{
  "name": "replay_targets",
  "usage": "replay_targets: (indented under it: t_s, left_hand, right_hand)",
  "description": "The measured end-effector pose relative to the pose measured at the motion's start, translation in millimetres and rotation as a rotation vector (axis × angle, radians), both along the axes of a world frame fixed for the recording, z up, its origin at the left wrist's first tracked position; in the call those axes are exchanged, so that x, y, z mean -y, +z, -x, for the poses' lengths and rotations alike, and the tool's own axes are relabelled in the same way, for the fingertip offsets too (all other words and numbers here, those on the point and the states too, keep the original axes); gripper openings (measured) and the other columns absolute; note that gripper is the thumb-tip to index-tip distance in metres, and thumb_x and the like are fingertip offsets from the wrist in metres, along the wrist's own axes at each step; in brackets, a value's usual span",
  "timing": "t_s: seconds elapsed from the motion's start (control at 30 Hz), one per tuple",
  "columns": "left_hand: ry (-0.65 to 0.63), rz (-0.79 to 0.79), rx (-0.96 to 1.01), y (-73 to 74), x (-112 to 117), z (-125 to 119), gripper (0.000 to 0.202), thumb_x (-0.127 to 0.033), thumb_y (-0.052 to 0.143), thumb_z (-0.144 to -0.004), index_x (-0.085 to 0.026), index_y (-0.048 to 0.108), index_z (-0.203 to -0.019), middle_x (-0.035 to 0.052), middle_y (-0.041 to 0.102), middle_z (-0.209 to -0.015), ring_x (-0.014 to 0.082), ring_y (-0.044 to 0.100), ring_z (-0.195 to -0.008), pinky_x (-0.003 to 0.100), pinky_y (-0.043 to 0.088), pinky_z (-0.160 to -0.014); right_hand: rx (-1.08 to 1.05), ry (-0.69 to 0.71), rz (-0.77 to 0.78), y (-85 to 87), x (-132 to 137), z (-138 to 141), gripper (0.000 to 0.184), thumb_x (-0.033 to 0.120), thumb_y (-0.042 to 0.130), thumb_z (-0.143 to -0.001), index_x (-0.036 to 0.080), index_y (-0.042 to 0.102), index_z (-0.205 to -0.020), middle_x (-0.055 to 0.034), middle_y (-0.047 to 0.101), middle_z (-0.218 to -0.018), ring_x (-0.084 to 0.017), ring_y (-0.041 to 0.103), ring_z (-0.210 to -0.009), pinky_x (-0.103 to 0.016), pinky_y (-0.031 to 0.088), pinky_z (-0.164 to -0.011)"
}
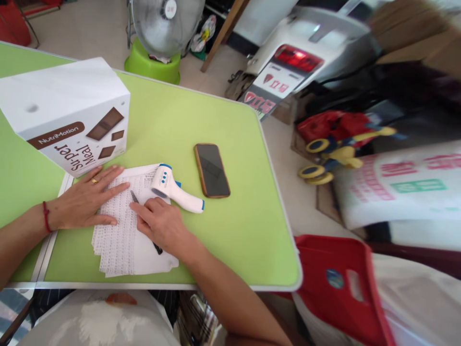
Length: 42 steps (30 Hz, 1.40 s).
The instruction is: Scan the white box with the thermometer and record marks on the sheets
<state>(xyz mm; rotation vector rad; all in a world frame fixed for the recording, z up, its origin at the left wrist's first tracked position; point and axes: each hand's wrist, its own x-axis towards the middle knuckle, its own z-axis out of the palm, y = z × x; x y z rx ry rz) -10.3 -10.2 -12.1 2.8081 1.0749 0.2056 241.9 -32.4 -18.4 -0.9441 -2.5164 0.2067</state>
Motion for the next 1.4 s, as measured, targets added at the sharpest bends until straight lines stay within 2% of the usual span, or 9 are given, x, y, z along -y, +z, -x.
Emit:
replay_targets:
  t_s: [0.1, 0.27, 0.4, 0.47, 0.53, 0.63, 0.73, 0.9, 1.4]
  left_hand:
    - [0.019, -0.001, -0.029, -2.4, 3.5, -1.4, 0.089, -0.074, 0.046, -0.086, -0.010, 0.035, -0.148, 0.0246, 0.019, -0.158, 0.0383, 0.020, -0.147, 0.057, 0.018, -0.117]
    - [0.047, -0.029, -0.034, -2.3, 6.8, -5.2, 0.119, -0.090, 0.041, -0.072, 0.001, 0.032, -0.147, 0.0290, 0.023, -0.155, 0.0401, 0.021, -0.146, 0.054, 0.015, -0.119]
    - [0.050, -0.059, -0.037, -3.7, 7.1, -6.2, 0.127, -0.094, 0.040, -0.066, 0.005, 0.032, -0.146, 0.0304, 0.023, -0.154, 0.0413, 0.023, -0.145, 0.054, 0.015, -0.118]
    - [0.052, -0.062, -0.042, -4.2, 6.9, -6.2, 0.128, -0.094, 0.042, -0.065, 0.005, 0.033, -0.145, 0.0303, 0.023, -0.154, 0.0410, 0.024, -0.145, 0.054, 0.014, -0.119]
    - [0.059, -0.054, -0.060, -3.9, 6.5, -6.4, 0.128, -0.094, 0.043, -0.065, 0.004, 0.031, -0.146, 0.0296, 0.023, -0.154, 0.0404, 0.023, -0.145, 0.053, 0.014, -0.119]
    - [0.070, -0.026, -0.088, -2.5, 6.1, -6.8, 0.126, -0.093, 0.044, -0.066, 0.002, 0.029, -0.148, 0.0282, 0.021, -0.156, 0.0396, 0.021, -0.146, 0.053, 0.013, -0.119]
    - [0.070, -0.004, -0.085, -1.4, 5.8, -7.1, 0.126, -0.092, 0.047, -0.067, 0.003, 0.028, -0.148, 0.0286, 0.020, -0.156, 0.0400, 0.020, -0.146, 0.053, 0.012, -0.119]
    - [0.074, 0.017, -0.061, -1.6, 5.7, -7.6, 0.124, -0.091, 0.047, -0.067, 0.000, 0.026, -0.150, 0.0276, 0.019, -0.156, 0.0397, 0.019, -0.146, 0.054, 0.012, -0.119]
    - [0.068, 0.029, -0.028, -1.4, 5.4, -7.9, 0.122, -0.088, 0.051, -0.069, 0.000, 0.027, -0.150, 0.0279, 0.021, -0.156, 0.0410, 0.021, -0.145, 0.054, 0.014, -0.118]
  right_hand:
    - [-0.187, 0.019, 0.089, 2.9, -2.2, -1.9, 0.030, 0.013, 0.044, -0.092, 0.022, 0.064, -0.111, -0.0055, 0.065, -0.084, -0.017, 0.062, -0.075, -0.031, 0.054, -0.066]
    - [-0.404, 0.031, 0.198, 12.4, -1.9, 0.9, 0.037, 0.008, 0.041, -0.091, 0.022, 0.051, -0.124, -0.0065, 0.060, -0.092, -0.018, 0.060, -0.085, -0.035, 0.055, -0.073]
    - [-0.526, -0.030, 0.212, 5.4, 2.6, 6.9, 0.020, 0.019, 0.054, -0.089, 0.023, 0.049, -0.109, -0.0022, 0.055, -0.085, -0.017, 0.056, -0.076, -0.033, 0.051, -0.068]
    - [-0.608, -0.040, 0.256, -0.9, 3.1, 9.1, 0.008, 0.026, 0.052, -0.092, 0.023, 0.049, -0.099, 0.0005, 0.051, -0.078, -0.015, 0.052, -0.066, -0.030, 0.048, -0.061]
    - [-0.653, -0.017, 0.300, -4.9, 1.7, 10.5, 0.014, 0.031, 0.043, -0.096, 0.022, 0.053, -0.099, 0.0003, 0.052, -0.074, -0.015, 0.052, -0.063, -0.030, 0.047, -0.059]
    - [-0.652, -0.003, 0.349, -4.6, -1.5, 12.6, 0.025, 0.031, 0.038, -0.097, 0.021, 0.060, -0.105, -0.0031, 0.061, -0.079, -0.017, 0.058, -0.070, -0.033, 0.050, -0.064]
    - [-0.617, -0.067, 0.371, -1.5, -2.2, 15.7, 0.016, 0.024, 0.049, -0.092, 0.022, 0.063, -0.100, -0.0019, 0.066, -0.081, -0.015, 0.061, -0.071, -0.031, 0.052, -0.065]
    - [-0.530, -0.123, 0.337, -3.0, -0.9, 20.3, 0.018, 0.016, 0.053, -0.083, 0.022, 0.065, -0.095, -0.0005, 0.068, -0.078, -0.014, 0.063, -0.067, -0.028, 0.053, -0.062]
    - [-0.484, -0.132, 0.286, -6.8, -2.9, 20.4, 0.016, 0.016, 0.053, -0.085, 0.022, 0.066, -0.093, -0.0010, 0.071, -0.078, -0.014, 0.066, -0.069, -0.029, 0.055, -0.064]
